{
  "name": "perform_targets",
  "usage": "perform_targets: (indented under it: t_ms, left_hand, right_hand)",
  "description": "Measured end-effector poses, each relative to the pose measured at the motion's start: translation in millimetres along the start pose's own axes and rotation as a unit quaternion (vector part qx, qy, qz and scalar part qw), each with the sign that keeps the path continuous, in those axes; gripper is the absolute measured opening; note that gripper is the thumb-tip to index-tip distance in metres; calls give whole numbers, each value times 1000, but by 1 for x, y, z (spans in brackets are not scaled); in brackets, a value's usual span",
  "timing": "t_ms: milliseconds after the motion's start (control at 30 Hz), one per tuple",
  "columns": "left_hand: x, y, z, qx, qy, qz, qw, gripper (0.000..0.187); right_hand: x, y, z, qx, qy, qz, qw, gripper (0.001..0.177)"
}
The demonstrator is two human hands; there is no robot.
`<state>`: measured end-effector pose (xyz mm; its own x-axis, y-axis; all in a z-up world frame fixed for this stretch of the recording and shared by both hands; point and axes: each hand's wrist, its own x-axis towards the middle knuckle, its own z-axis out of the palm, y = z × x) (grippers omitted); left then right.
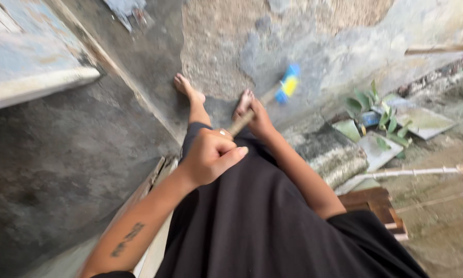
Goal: The person sweeps the concrete floor of a narrow outdoor area using a broom, moving debris and small pieces of paper.
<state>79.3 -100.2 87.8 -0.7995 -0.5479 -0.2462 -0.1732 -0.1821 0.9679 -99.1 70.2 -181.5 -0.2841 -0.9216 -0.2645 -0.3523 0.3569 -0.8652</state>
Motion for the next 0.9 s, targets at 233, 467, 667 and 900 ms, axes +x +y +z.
perform_targets:
  t_ms: [233, 467, 667, 900]
  left_hand:
    - [-26, 92, -54, 42, 30, 102, 993, 42]
    - [-37, 53, -73, -38, 18, 108, 993, 46]
    - [-22, 0, -114, -16, 92, 0, 996, 41]
    - [-58, 48, -185, 64, 140, 86, 984, 43]
  right_hand:
    - [67, -154, 19, -9, -51, -3, 999, 32]
    - [43, -124, 5, -79, -45, 27, 996, 28]
    - [99, -58, 80, 318, -103, 185, 924, 25]
    - [167, -165, 162, 4, -127, -89, 988, 30]
